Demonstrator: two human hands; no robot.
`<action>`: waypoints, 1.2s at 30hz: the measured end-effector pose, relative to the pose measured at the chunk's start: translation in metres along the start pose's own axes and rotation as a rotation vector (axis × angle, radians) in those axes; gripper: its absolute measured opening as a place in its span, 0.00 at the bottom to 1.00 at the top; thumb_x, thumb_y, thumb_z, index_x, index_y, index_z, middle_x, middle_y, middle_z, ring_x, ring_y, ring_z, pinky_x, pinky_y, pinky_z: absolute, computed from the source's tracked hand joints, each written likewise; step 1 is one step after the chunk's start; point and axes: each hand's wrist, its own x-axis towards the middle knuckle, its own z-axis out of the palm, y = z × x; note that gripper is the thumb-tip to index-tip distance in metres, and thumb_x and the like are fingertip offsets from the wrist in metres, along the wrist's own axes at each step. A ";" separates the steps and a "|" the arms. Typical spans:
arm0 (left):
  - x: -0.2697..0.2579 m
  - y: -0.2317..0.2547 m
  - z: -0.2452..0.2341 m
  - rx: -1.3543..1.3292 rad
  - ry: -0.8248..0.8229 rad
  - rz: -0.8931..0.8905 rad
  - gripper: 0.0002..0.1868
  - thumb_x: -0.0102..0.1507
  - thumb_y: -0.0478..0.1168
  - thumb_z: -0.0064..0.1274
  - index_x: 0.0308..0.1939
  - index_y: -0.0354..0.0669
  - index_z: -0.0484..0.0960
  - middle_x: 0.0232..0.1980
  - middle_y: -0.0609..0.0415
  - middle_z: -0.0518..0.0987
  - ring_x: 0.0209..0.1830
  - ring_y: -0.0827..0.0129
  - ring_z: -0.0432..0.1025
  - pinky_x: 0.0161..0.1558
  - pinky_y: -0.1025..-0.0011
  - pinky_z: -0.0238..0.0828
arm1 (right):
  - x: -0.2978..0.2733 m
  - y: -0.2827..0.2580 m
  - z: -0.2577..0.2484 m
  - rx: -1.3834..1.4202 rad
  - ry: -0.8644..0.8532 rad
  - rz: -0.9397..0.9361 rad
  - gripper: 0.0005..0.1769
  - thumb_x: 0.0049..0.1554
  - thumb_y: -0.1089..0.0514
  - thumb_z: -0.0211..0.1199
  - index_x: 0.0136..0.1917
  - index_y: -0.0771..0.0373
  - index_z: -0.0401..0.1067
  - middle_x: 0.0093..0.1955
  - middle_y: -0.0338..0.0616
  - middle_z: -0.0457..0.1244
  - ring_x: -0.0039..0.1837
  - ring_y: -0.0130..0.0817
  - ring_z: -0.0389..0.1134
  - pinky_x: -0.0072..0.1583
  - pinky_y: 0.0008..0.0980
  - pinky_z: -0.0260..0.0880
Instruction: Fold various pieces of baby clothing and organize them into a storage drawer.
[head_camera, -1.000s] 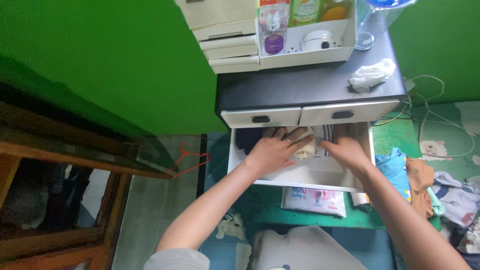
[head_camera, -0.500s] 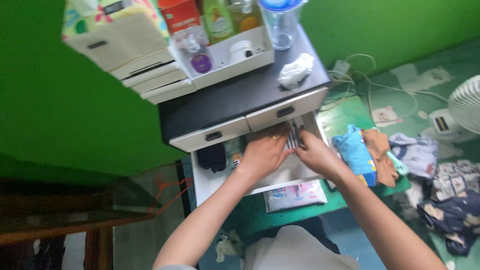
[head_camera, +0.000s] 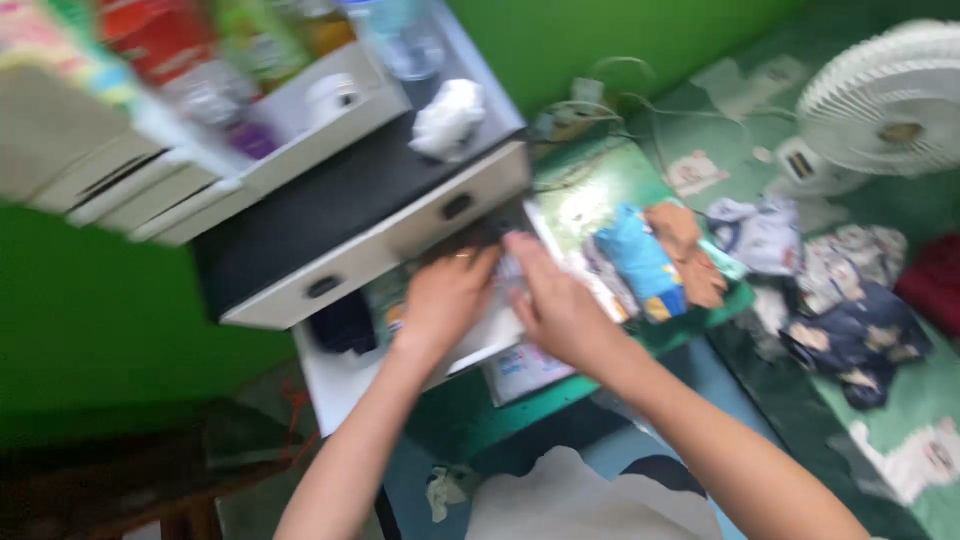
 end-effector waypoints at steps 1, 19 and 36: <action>0.004 0.007 -0.011 0.030 -0.041 -0.026 0.23 0.59 0.44 0.59 0.58 0.47 0.79 0.46 0.47 0.80 0.40 0.54 0.77 0.39 0.57 0.75 | -0.009 -0.017 -0.029 0.127 -0.081 0.031 0.32 0.57 0.64 0.60 0.73 0.70 0.58 0.65 0.68 0.62 0.63 0.61 0.67 0.63 0.47 0.68; 0.137 0.458 0.272 -0.728 -0.183 0.216 0.12 0.65 0.38 0.57 0.52 0.42 0.82 0.51 0.48 0.84 0.50 0.53 0.78 0.50 0.61 0.75 | -0.383 0.261 -0.263 0.163 0.299 0.875 0.18 0.60 0.66 0.59 0.63 0.63 0.71 0.57 0.48 0.71 0.55 0.35 0.75 0.54 0.31 0.76; 0.125 0.484 0.465 -0.462 -0.027 -0.146 0.31 0.63 0.44 0.59 0.64 0.27 0.70 0.60 0.32 0.75 0.59 0.39 0.70 0.60 0.53 0.66 | -0.592 0.420 -0.206 -0.469 -0.592 1.492 0.82 0.36 0.13 0.67 0.83 0.36 0.16 0.84 0.53 0.05 0.81 0.65 0.02 0.65 0.85 0.13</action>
